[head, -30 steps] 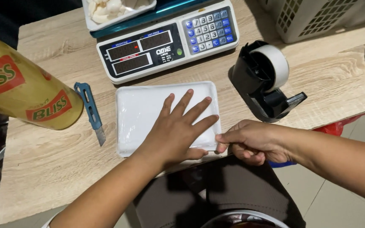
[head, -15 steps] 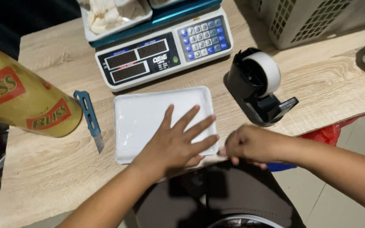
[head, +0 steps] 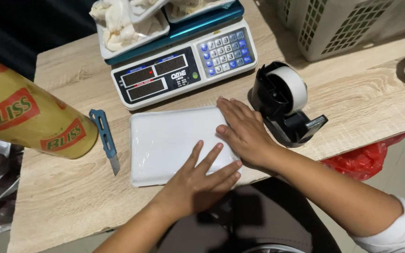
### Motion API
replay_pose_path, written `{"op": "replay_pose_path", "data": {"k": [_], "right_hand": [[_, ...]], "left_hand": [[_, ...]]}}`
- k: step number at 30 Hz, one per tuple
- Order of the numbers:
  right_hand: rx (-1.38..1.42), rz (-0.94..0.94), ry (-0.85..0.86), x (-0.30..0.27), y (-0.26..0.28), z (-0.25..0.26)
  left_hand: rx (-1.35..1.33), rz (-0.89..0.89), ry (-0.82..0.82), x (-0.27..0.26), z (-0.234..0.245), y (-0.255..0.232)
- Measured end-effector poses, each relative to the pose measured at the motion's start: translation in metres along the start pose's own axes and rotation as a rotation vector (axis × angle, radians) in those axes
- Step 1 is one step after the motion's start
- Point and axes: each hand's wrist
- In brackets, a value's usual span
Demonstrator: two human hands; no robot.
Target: Packaging fresh mushrooms into foam trays using plastic wrap and securing them with tape.
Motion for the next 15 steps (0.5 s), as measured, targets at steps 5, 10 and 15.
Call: {"op": "replay_pose_path", "data": {"k": [5, 10, 15], "right_hand": [[0.246, 0.247, -0.290, -0.031, 0.040, 0.060], [-0.003, -0.018, -0.885, -0.063, 0.005, 0.117], [0.191, -0.456, -0.547, -0.060, -0.062, 0.131]], "left_hand": [[0.094, 0.003, -0.066, 0.007, -0.003, -0.005], [0.294, 0.261, -0.144, 0.054, -0.009, -0.017], [0.218, 0.623, -0.200, 0.105, -0.054, -0.057]]}}
Point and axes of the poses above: each hand's wrist, its own x-axis towards the middle knuckle, its own z-axis out of the back of the hand, y = z × x, and after that the axes turned 14 degrees about -y, right-handed
